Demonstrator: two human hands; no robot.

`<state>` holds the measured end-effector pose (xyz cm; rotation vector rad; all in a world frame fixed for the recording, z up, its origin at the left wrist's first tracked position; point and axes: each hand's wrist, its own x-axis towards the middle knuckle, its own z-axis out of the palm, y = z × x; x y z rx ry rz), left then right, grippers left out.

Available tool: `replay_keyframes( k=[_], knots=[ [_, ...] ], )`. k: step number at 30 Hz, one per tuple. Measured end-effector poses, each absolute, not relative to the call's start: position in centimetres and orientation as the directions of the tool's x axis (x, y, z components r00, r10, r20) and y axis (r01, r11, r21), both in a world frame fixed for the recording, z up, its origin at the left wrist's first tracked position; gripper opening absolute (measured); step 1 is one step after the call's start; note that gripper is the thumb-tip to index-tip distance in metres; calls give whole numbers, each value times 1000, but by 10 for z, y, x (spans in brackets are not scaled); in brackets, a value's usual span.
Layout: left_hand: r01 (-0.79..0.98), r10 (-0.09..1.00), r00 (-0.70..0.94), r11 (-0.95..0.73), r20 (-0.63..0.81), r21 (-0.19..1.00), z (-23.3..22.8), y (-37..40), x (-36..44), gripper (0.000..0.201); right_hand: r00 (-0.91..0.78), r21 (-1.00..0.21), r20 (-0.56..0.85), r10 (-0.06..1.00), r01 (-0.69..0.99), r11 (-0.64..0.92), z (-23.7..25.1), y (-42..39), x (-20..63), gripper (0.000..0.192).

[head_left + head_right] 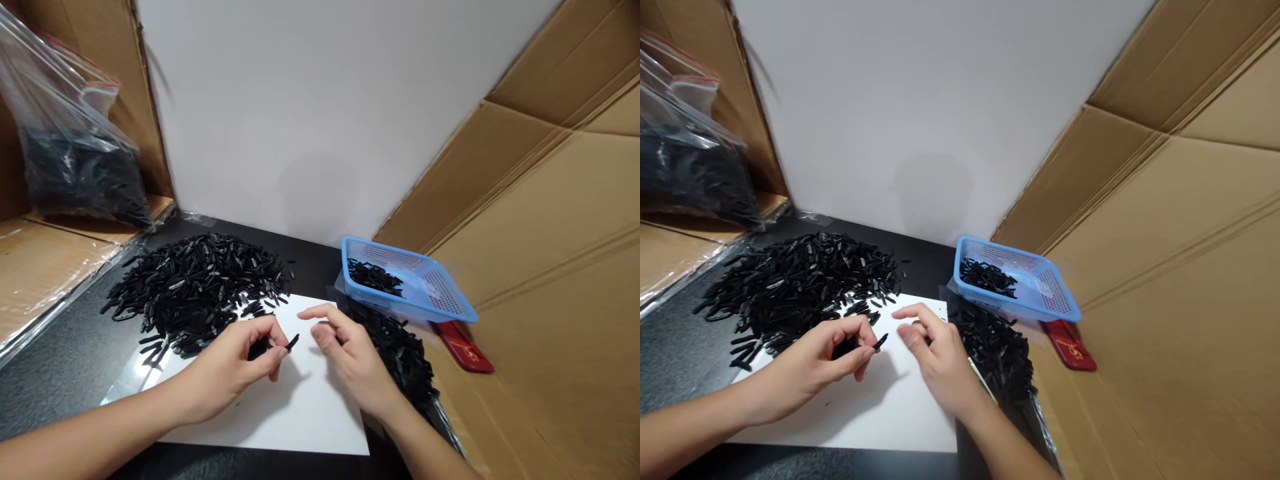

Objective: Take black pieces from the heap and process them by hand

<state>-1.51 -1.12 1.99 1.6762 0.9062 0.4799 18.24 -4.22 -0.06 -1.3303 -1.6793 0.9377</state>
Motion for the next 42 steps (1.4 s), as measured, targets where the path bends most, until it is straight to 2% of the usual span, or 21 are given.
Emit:
replay_keyframes(
  k=[2, 4, 6, 8, 12, 13, 16, 18, 25, 29, 31, 33, 36, 39, 42],
  knots=[
    [298, 763, 631, -70, -141, 952, 17, -11, -15, 20, -168, -960, 97, 981, 245, 136, -4, -45, 171, 29],
    [227, 761, 626, 31, -170, 973, 13, -10, -14, 17, -110, -996, 63, 992, 53, 69, -5, -44, 164, 30],
    [135, 766, 610, 152, -203, 979, 9, -9, -13, 19, -23, -982, -7, 1000, -188, -12, -4, -41, 163, 31],
    [61, 786, 581, 217, -211, 974, 5, -8, -12, 21, 14, -926, -100, 995, -368, -88, -1, -38, 167, 21],
    [13, 867, 457, 218, -200, 976, 2, -4, -12, 26, -74, -858, -189, 979, -472, -202, -1, -36, 171, 15],
    [7, 887, 420, 206, -189, 979, 2, -3, -13, 25, -107, -862, -184, 977, -460, -213, -3, -37, 170, 12],
    [-13, 930, 343, 146, -133, 989, 2, -1, -15, 21, -163, -897, -154, 975, -392, -207, -8, -41, 162, 28],
    [1, 940, 327, 98, -93, 995, 2, -1, -15, 21, -167, -908, -140, 976, -372, -193, -10, -44, 157, 26],
    [88, 931, 354, 61, -88, 994, 3, -2, -16, 21, -160, -918, -172, 972, -332, -217, -13, -44, 152, 33],
    [114, 921, 378, 57, -97, 992, 7, -2, -16, 12, -138, -884, -220, 966, -390, -257, -14, -42, 152, 32],
    [154, 922, 377, 35, -91, 987, 8, -2, -16, 8, -129, -898, -220, 967, -360, -252, -16, -42, 153, 32],
    [185, 927, 365, 15, -83, 983, 9, -1, -16, 8, -96, -947, -185, 978, -248, -204, -17, -42, 156, 32],
    [161, 929, 363, 17, -75, 987, 8, 0, -16, 7, 16, -999, -11, 1000, 52, -12, -16, -43, 163, 25],
    [103, 925, 372, 44, -79, 994, 7, 0, -16, 14, 22, -942, 147, 989, 310, 133, -11, -43, 170, 22],
    [134, 935, 347, 26, -72, 991, 8, -1, -16, 10, -47, -890, 138, 989, 432, 144, -7, -43, 175, 38]
  ],
)
